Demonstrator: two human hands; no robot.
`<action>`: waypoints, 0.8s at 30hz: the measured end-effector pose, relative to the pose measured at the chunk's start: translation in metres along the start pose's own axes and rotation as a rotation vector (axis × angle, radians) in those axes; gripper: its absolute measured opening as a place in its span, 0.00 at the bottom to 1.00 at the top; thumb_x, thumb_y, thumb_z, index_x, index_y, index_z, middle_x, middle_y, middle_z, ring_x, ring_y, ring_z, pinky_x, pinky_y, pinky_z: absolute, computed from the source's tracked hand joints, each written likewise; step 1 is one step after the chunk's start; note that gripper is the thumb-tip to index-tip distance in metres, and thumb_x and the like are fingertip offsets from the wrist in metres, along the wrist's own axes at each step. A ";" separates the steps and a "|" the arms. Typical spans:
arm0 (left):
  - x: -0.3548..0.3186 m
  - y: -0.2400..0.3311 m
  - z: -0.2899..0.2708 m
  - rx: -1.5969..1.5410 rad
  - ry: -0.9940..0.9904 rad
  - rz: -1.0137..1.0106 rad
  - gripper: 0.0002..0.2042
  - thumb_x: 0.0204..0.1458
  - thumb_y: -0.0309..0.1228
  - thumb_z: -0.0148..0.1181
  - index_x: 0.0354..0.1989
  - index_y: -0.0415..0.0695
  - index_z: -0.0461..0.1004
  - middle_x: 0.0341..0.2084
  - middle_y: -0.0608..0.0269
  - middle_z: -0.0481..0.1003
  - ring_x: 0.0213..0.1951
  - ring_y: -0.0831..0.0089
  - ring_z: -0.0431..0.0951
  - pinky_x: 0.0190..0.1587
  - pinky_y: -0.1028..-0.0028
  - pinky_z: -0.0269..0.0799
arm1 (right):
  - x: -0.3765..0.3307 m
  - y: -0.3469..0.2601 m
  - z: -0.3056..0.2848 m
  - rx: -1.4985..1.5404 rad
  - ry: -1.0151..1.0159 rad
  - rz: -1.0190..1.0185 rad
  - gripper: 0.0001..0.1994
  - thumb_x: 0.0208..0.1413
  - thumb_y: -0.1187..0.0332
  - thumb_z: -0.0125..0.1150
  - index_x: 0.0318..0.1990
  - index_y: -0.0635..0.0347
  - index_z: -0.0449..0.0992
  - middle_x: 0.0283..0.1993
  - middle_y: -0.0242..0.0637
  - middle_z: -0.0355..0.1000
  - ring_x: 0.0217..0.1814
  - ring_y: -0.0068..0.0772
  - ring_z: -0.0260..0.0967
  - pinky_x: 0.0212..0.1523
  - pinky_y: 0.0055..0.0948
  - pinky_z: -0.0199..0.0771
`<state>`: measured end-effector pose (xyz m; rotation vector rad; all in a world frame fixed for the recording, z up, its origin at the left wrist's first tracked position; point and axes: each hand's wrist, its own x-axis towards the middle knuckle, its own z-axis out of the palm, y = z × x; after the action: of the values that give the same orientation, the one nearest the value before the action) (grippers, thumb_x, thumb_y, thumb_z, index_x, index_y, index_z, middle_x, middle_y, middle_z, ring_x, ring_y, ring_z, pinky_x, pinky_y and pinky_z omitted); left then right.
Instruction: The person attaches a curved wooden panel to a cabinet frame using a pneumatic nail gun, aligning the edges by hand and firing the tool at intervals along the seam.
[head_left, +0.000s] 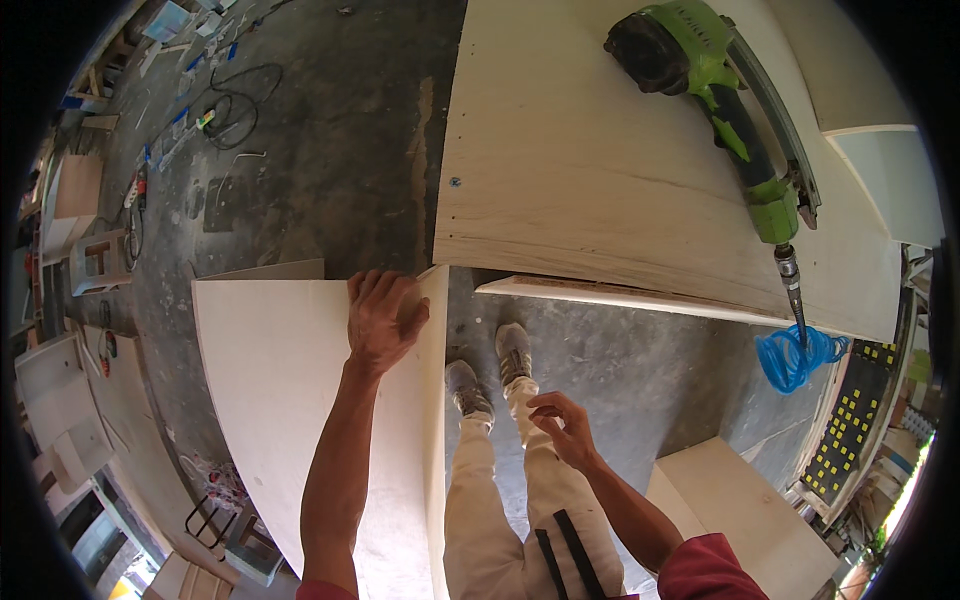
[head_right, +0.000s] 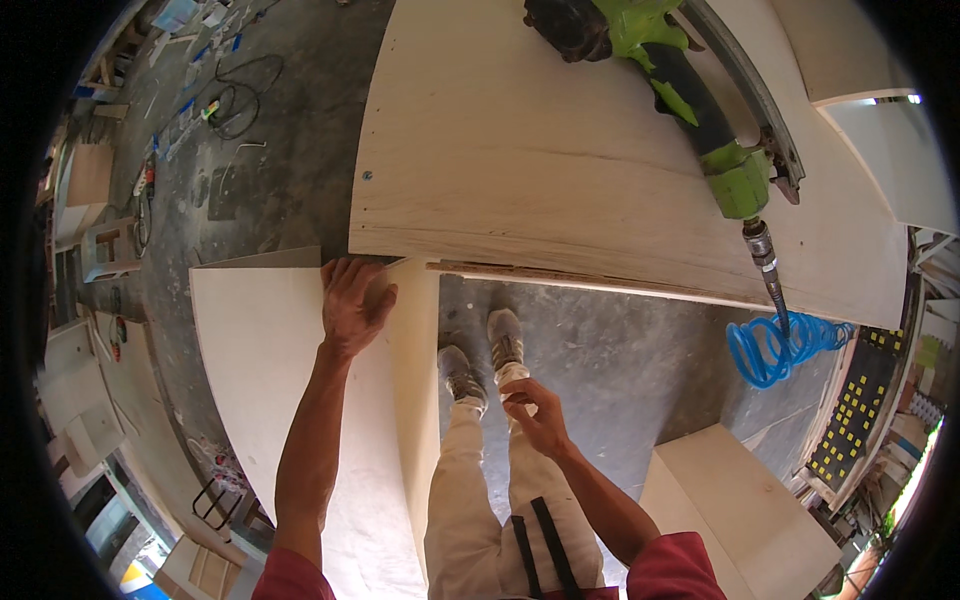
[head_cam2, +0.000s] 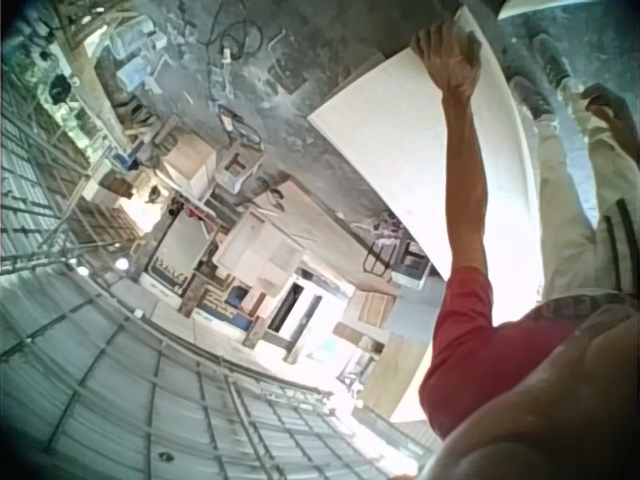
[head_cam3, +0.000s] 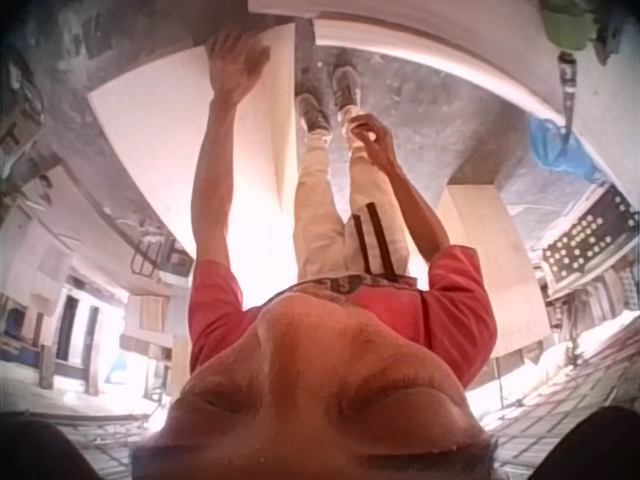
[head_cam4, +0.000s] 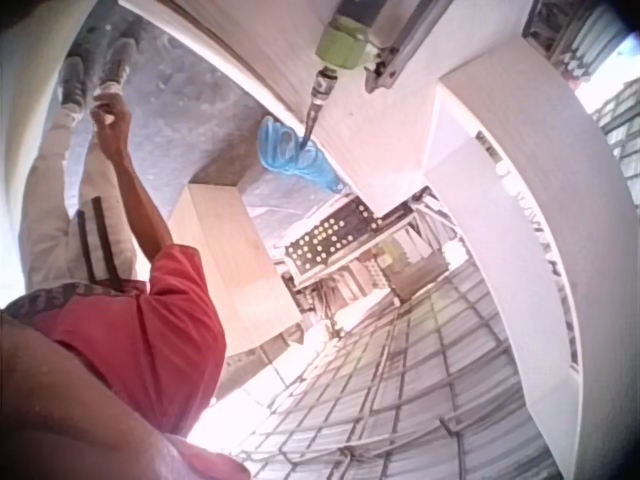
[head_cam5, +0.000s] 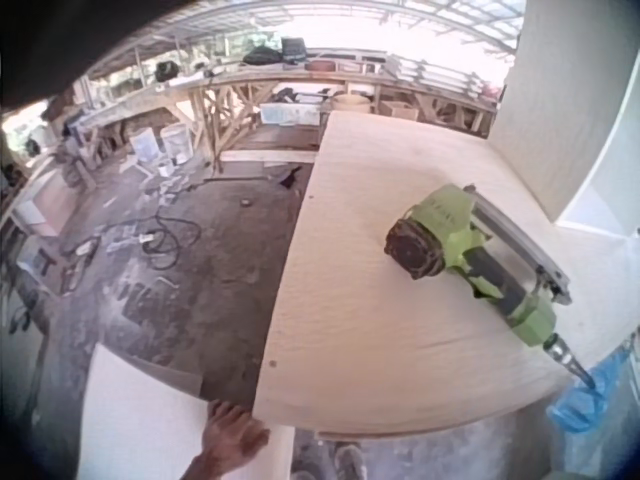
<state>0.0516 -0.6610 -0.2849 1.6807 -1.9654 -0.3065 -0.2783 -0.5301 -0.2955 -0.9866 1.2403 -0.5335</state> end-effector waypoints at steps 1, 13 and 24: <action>0.000 0.001 0.001 -0.008 0.001 -0.009 0.12 0.42 0.29 0.68 0.36 0.45 0.74 0.32 0.61 0.76 0.37 0.60 0.73 0.51 0.57 0.62 | -0.001 -0.008 -0.003 -0.064 -0.013 -0.035 0.12 0.53 0.78 0.60 0.46 0.65 0.77 0.43 0.41 0.77 0.44 0.34 0.77 0.46 0.32 0.75; -0.002 -0.002 0.005 -0.076 0.020 -0.068 0.16 0.38 0.27 0.69 0.37 0.45 0.72 0.31 0.60 0.76 0.36 0.60 0.73 0.50 0.58 0.62 | -0.010 -0.223 -0.080 -0.671 0.141 -0.960 0.16 0.44 0.77 0.66 0.44 0.68 0.79 0.39 0.43 0.79 0.34 0.42 0.76 0.37 0.35 0.76; -0.001 0.000 0.005 -0.090 0.059 -0.047 0.17 0.35 0.27 0.68 0.37 0.45 0.72 0.30 0.59 0.76 0.36 0.59 0.74 0.49 0.58 0.64 | 0.103 -0.343 -0.118 -1.489 0.600 -0.634 0.25 0.58 0.61 0.64 0.60 0.64 0.70 0.59 0.53 0.69 0.61 0.53 0.67 0.61 0.47 0.65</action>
<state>0.0490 -0.6604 -0.2890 1.6614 -1.8442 -0.3538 -0.3046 -0.8239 -0.0603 -2.6683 1.8588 -0.3134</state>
